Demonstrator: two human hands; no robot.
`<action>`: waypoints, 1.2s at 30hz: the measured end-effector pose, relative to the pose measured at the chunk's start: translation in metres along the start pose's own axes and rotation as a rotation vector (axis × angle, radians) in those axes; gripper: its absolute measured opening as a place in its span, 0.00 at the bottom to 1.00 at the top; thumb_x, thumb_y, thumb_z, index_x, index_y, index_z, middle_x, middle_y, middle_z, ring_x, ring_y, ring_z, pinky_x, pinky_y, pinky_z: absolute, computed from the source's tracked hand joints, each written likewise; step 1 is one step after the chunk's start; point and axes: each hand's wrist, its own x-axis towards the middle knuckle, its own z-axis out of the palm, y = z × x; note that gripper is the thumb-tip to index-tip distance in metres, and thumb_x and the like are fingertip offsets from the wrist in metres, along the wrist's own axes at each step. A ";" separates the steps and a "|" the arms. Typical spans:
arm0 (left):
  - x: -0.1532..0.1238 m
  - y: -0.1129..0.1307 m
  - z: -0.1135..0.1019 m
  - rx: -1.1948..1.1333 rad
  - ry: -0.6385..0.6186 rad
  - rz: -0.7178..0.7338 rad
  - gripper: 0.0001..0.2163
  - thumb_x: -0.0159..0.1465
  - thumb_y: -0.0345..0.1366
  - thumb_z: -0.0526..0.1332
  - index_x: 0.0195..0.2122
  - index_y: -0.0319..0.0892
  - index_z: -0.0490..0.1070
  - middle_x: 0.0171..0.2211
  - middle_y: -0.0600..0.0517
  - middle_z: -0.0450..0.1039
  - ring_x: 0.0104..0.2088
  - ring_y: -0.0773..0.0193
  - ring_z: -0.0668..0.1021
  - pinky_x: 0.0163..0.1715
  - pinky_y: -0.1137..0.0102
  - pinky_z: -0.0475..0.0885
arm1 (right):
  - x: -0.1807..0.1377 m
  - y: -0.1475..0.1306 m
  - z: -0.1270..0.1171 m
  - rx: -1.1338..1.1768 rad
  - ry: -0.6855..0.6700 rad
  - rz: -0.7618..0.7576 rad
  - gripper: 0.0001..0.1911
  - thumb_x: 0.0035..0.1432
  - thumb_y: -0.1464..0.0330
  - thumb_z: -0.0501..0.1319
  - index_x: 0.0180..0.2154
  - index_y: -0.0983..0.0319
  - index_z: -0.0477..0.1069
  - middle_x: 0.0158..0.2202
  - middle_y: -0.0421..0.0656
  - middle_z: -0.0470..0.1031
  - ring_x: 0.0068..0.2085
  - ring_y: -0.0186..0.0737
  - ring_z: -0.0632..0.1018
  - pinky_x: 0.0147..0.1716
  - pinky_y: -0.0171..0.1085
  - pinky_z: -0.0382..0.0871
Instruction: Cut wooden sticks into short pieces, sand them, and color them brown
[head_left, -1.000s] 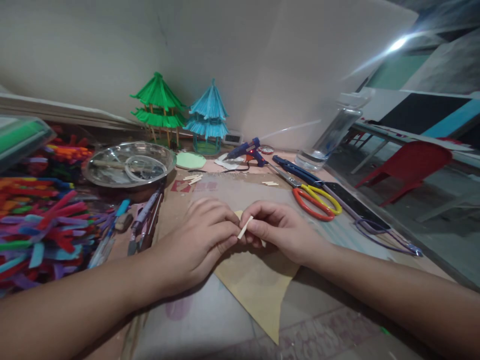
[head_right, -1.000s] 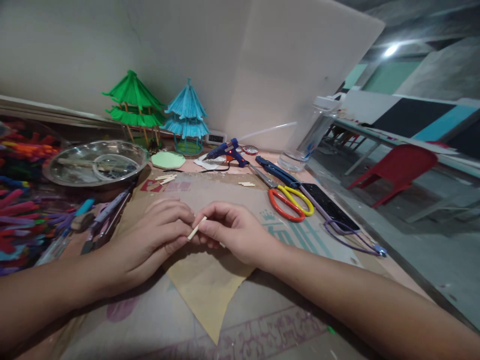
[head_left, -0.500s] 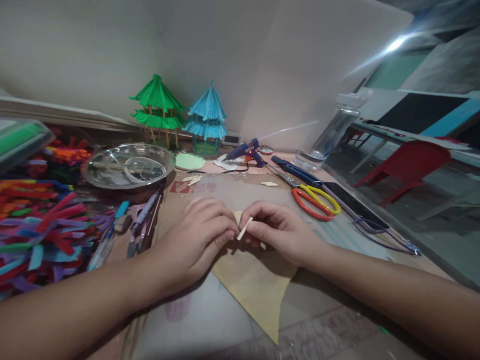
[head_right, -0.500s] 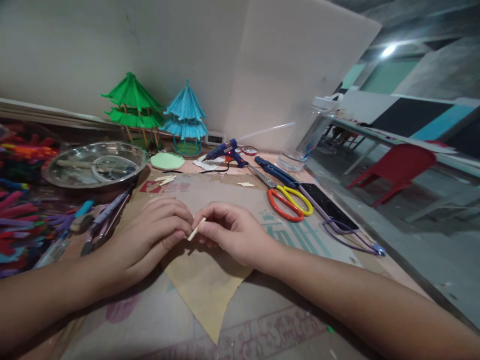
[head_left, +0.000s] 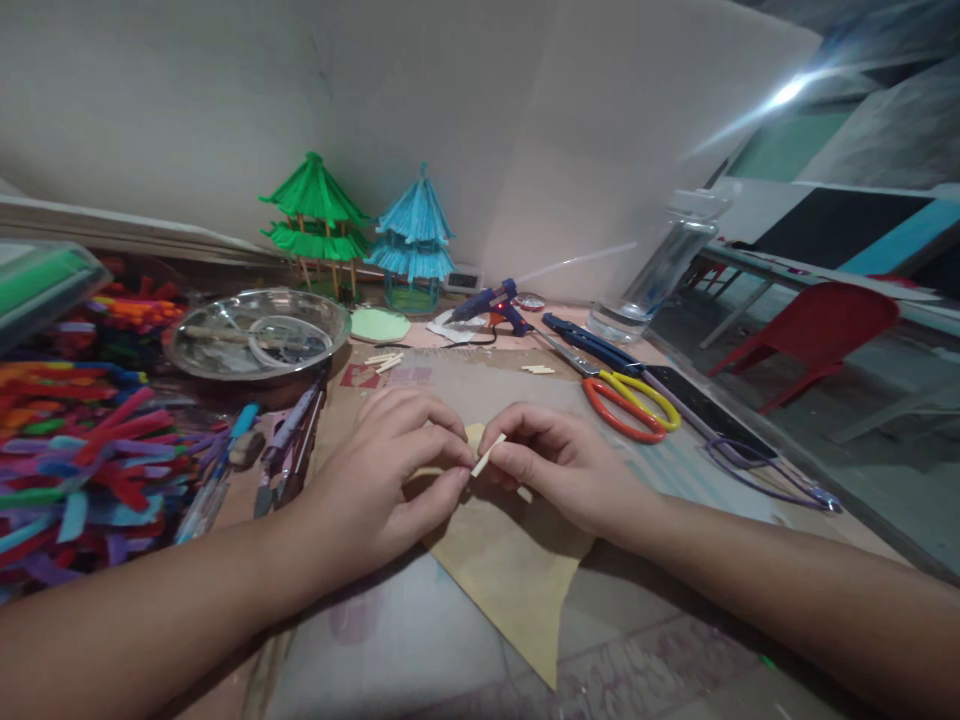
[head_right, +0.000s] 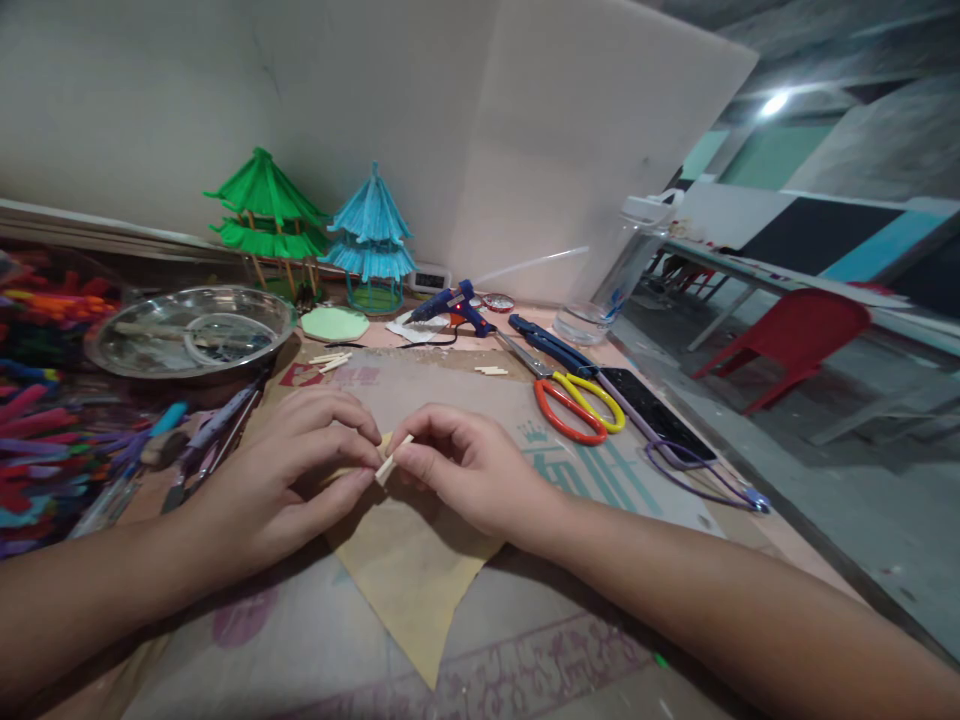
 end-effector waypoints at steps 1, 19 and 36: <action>0.000 0.000 0.000 0.000 -0.005 -0.001 0.05 0.64 0.29 0.57 0.33 0.42 0.71 0.37 0.52 0.72 0.42 0.61 0.72 0.45 0.64 0.65 | 0.000 0.000 0.000 -0.014 0.001 -0.004 0.11 0.57 0.61 0.64 0.32 0.62 0.69 0.25 0.38 0.71 0.25 0.30 0.70 0.27 0.32 0.67; -0.002 -0.001 0.003 0.106 -0.143 -0.120 0.06 0.62 0.36 0.58 0.34 0.42 0.73 0.36 0.49 0.70 0.41 0.56 0.71 0.44 0.59 0.65 | 0.014 0.005 -0.029 -0.714 0.139 -0.269 0.05 0.62 0.71 0.54 0.34 0.61 0.67 0.28 0.40 0.71 0.30 0.36 0.71 0.31 0.34 0.63; -0.007 -0.005 0.009 0.100 -0.265 -0.052 0.09 0.63 0.37 0.61 0.42 0.46 0.78 0.41 0.48 0.70 0.45 0.55 0.71 0.47 0.57 0.66 | 0.022 0.018 -0.016 -1.111 -0.062 -0.479 0.06 0.58 0.77 0.57 0.31 0.63 0.70 0.29 0.45 0.73 0.33 0.39 0.71 0.33 0.36 0.63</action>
